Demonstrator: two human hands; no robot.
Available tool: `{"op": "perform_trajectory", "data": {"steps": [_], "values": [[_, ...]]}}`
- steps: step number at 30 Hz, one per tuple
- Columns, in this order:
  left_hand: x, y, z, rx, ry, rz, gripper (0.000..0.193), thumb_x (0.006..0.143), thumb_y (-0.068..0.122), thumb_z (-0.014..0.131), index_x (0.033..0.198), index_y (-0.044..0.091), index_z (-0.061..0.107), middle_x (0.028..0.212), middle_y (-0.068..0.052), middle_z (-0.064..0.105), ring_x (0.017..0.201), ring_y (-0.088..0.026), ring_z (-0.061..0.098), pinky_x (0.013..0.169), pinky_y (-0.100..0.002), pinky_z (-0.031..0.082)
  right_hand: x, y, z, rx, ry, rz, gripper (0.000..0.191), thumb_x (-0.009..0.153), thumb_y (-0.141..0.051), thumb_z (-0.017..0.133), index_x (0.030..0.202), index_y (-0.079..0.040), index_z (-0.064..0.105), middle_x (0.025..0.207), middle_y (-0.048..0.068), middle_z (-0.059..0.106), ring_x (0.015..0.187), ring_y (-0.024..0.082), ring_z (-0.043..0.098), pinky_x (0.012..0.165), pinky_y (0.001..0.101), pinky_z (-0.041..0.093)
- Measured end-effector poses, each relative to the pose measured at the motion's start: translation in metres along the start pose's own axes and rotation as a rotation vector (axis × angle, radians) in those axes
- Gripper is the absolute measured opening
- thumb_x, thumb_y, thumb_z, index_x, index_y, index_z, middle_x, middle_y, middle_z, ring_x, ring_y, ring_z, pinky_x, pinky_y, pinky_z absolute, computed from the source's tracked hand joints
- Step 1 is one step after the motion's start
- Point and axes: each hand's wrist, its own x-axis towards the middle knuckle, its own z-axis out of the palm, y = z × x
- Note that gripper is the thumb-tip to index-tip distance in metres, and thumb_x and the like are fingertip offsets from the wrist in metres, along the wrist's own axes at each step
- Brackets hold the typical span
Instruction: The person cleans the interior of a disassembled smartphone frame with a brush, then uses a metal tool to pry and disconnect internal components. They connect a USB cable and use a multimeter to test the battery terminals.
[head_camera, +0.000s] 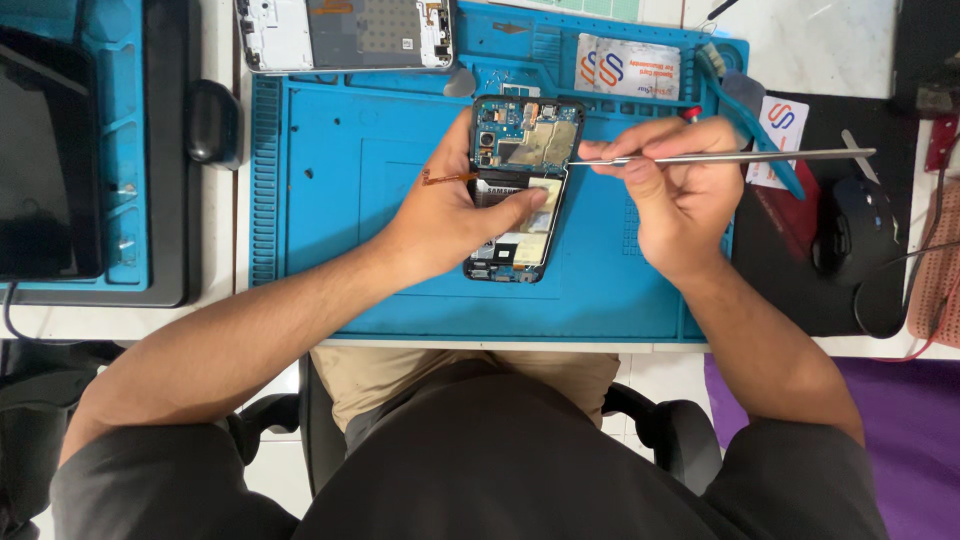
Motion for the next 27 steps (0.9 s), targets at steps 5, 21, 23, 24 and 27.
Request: {"op": "perform_trajectory", "data": {"steps": [5, 21, 23, 24, 27], "values": [[-0.002, 0.0, 0.001, -0.008, 0.001, 0.043, 0.054, 0.098, -0.002, 0.072, 0.14, 0.007, 0.04, 0.123, -0.004, 0.07, 0.11, -0.008, 0.069, 0.095, -0.028, 0.063, -0.001, 0.0, 0.002, -0.03, -0.034, -0.048, 0.02, 0.113, 0.0, 0.061, 0.118, -0.003, 0.041, 0.114, 0.022, 0.066, 0.111, 0.029, 0.072, 0.106, 0.0437, 0.061], [-0.007, 0.003, 0.003, 0.031, 0.001, 0.091, 0.057, 0.099, -0.002, 0.073, 0.144, 0.006, 0.038, 0.127, -0.006, 0.069, 0.116, -0.01, 0.068, 0.099, -0.029, 0.063, -0.001, -0.007, 0.006, -0.072, -0.023, -0.084, 0.019, 0.114, 0.0, 0.059, 0.119, -0.003, 0.04, 0.112, 0.022, 0.066, 0.108, 0.03, 0.073, 0.103, 0.0426, 0.062], [-0.009, 0.005, 0.004, 0.059, 0.012, 0.088, 0.056, 0.099, -0.001, 0.073, 0.143, 0.006, 0.039, 0.126, -0.006, 0.07, 0.115, -0.011, 0.069, 0.099, -0.029, 0.063, -0.001, -0.013, 0.009, -0.153, -0.028, -0.121, 0.02, 0.109, 0.001, 0.058, 0.115, -0.002, 0.039, 0.112, 0.022, 0.063, 0.108, 0.03, 0.072, 0.105, 0.0463, 0.063], [-0.009, 0.006, 0.005, 0.064, 0.014, 0.085, 0.055, 0.099, -0.001, 0.073, 0.142, 0.006, 0.039, 0.127, -0.006, 0.071, 0.116, -0.011, 0.069, 0.1, -0.029, 0.063, -0.001, -0.015, 0.01, -0.192, -0.03, -0.139, 0.02, 0.107, 0.001, 0.057, 0.114, -0.001, 0.039, 0.112, 0.022, 0.062, 0.108, 0.03, 0.072, 0.106, 0.0481, 0.063], [-0.01, 0.008, 0.005, 0.091, 0.022, 0.089, 0.052, 0.1, 0.0, 0.073, 0.14, 0.005, 0.04, 0.126, -0.007, 0.072, 0.116, -0.011, 0.07, 0.101, -0.03, 0.062, -0.001, -0.02, 0.015, -0.282, -0.085, -0.232, 0.021, 0.11, 0.004, 0.058, 0.117, -0.001, 0.039, 0.119, 0.025, 0.063, 0.112, 0.033, 0.072, 0.104, 0.0447, 0.062]]}}
